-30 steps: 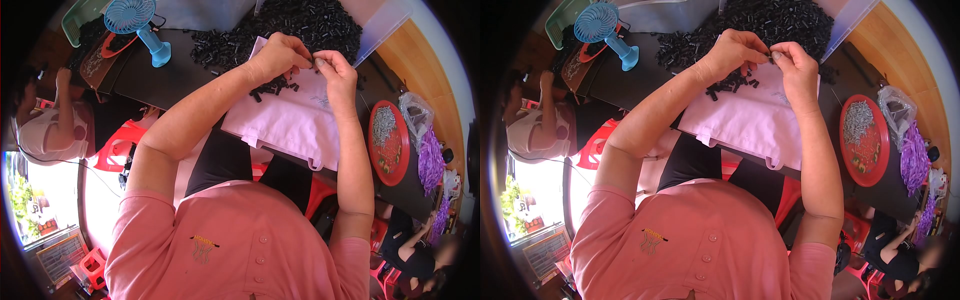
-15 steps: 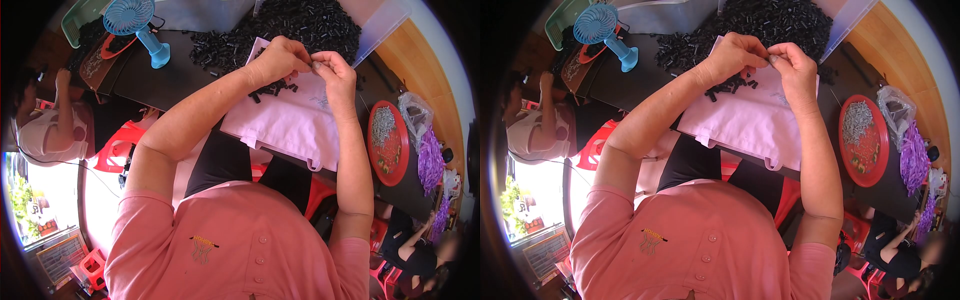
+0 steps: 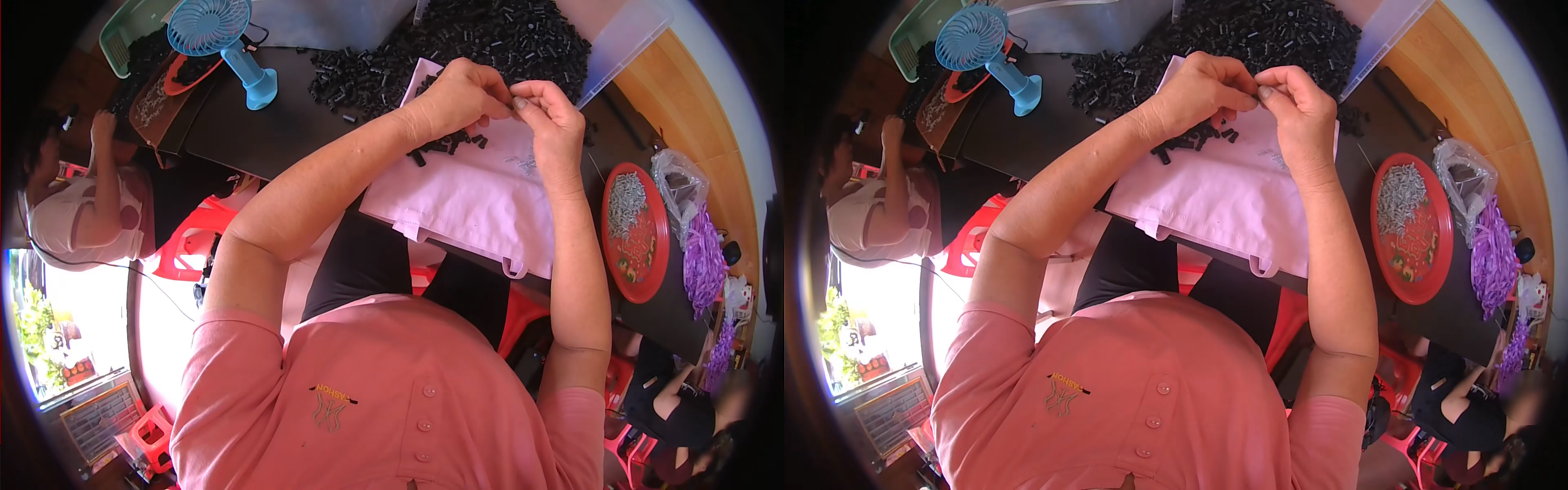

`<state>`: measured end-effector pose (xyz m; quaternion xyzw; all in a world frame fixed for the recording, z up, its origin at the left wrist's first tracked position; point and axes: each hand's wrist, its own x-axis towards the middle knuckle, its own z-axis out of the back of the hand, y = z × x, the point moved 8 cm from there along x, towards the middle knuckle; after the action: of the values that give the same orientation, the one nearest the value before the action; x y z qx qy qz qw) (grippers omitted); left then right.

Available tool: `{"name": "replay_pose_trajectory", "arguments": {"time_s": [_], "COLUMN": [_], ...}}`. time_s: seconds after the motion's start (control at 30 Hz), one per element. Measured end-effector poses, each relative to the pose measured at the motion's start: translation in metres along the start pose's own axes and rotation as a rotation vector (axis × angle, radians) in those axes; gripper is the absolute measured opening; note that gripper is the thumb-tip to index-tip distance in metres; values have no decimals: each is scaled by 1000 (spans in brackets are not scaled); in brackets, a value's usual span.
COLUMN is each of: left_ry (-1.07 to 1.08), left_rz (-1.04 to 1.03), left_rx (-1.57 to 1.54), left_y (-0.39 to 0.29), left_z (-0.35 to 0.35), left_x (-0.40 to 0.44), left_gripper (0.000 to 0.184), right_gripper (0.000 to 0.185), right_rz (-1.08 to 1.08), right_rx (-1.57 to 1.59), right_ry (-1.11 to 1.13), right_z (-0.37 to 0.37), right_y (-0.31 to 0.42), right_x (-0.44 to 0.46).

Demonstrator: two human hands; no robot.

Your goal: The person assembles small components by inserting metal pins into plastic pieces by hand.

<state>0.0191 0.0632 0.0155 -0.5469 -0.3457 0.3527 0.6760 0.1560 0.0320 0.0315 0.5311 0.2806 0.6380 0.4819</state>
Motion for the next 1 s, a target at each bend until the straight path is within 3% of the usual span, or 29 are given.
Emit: {"name": "replay_pose_trajectory", "arguments": {"time_s": [1.0], "left_ry": [-1], "left_rz": [16], "left_rx": [-14], "left_y": [4], "left_z": [1], "left_x": [1], "left_gripper": [14], "right_gripper": [13], "right_rz": [40], "right_rx": [-33], "right_ry": [8], "right_z": [-3], "right_y": [4], "right_x": [-1]}}
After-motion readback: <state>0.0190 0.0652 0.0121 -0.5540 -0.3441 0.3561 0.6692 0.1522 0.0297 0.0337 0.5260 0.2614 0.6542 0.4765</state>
